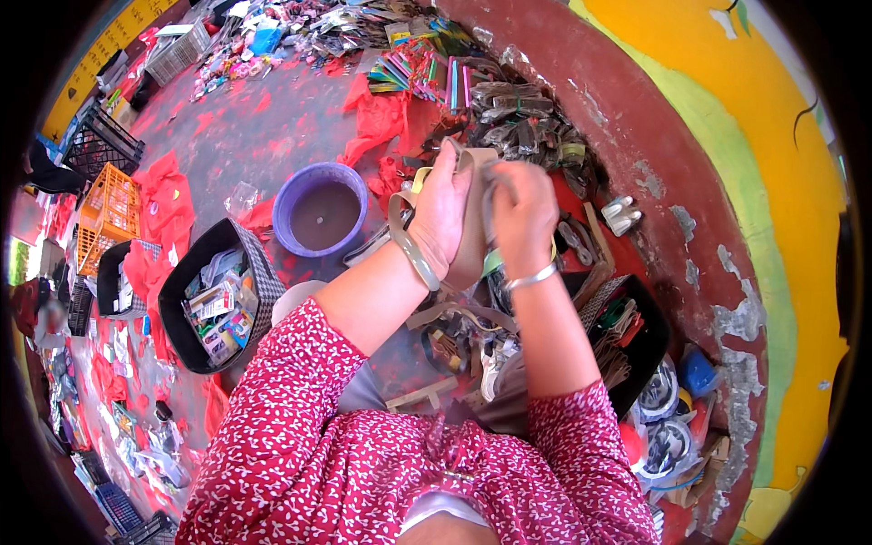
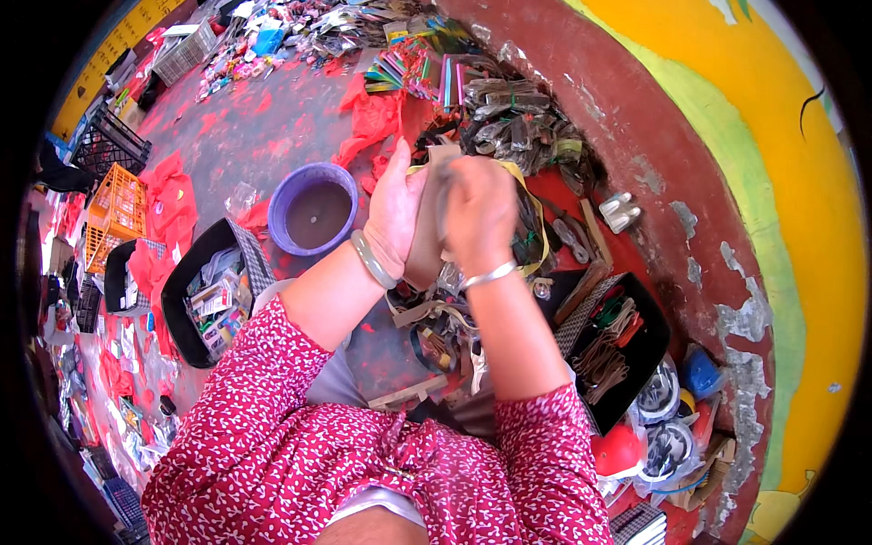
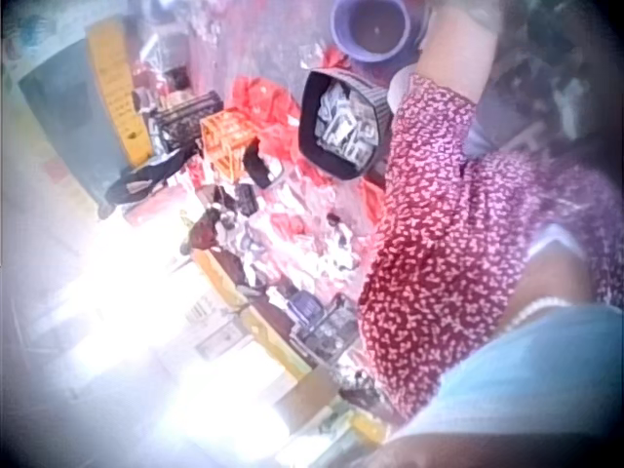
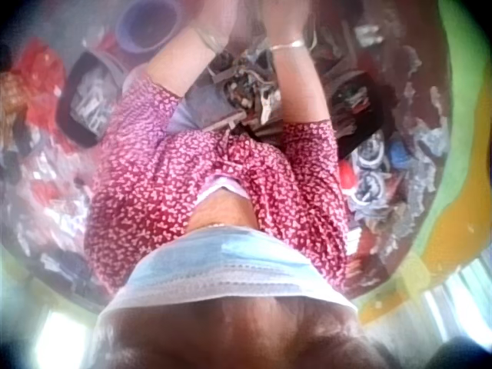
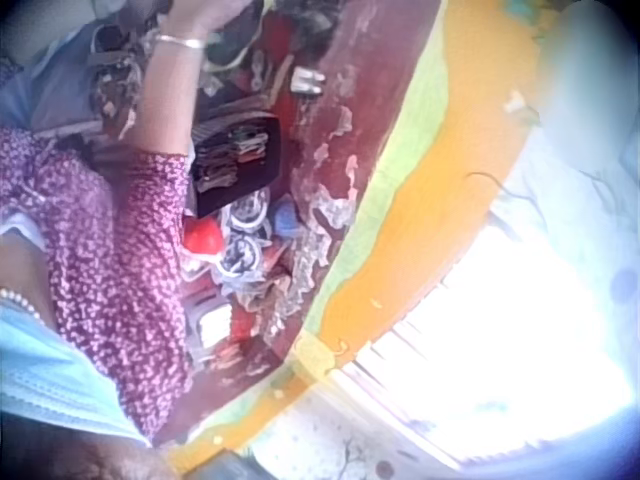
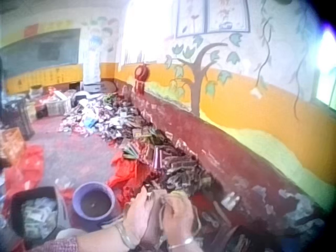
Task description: The person wipes down thin brown and black strips of material using a grey cloth and then places them into a black crate.
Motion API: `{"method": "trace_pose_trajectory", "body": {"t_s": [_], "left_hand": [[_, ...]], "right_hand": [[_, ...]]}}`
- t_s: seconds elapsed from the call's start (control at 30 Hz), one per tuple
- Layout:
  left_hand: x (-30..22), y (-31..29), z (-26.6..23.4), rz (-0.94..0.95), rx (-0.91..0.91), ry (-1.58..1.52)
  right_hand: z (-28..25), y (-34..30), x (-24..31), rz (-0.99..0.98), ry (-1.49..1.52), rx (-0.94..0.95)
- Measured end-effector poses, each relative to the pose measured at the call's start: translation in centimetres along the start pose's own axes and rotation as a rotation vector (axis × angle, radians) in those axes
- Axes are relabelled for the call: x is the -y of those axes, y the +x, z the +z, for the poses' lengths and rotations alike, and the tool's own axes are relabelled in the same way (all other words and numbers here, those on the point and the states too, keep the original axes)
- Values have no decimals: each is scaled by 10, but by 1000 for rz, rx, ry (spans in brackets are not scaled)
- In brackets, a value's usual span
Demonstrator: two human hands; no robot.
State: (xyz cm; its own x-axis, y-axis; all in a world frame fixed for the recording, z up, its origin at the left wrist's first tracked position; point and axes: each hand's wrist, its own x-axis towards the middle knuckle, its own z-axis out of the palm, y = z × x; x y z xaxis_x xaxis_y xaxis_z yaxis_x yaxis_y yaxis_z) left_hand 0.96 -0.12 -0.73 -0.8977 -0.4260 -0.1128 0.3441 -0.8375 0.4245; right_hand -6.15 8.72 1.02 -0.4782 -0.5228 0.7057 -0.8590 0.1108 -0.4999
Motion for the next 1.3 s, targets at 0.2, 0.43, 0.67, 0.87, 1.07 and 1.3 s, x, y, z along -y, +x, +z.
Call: {"method": "trace_pose_trajectory", "body": {"t_s": [0.2,0.43,0.67,0.87,1.07,1.3], "left_hand": [[-30,-4,12,121,114,-170],[-42,4,7,196,63,-242],[-43,7,0,-67,104,-122],[-7,2,5,68,105,221],[-3,5,1,-72,200,21],[-7,0,2,-124,252,-75]], "right_hand": [[-42,6,-53,626,491,492],[-9,-29,-10,310,598,1033],[-29,-17,-4,990,1297,834],[-29,-12,7,1178,1583,510],[-25,-22,5,821,777,553],[-58,-3,-5,649,405,703]]}}
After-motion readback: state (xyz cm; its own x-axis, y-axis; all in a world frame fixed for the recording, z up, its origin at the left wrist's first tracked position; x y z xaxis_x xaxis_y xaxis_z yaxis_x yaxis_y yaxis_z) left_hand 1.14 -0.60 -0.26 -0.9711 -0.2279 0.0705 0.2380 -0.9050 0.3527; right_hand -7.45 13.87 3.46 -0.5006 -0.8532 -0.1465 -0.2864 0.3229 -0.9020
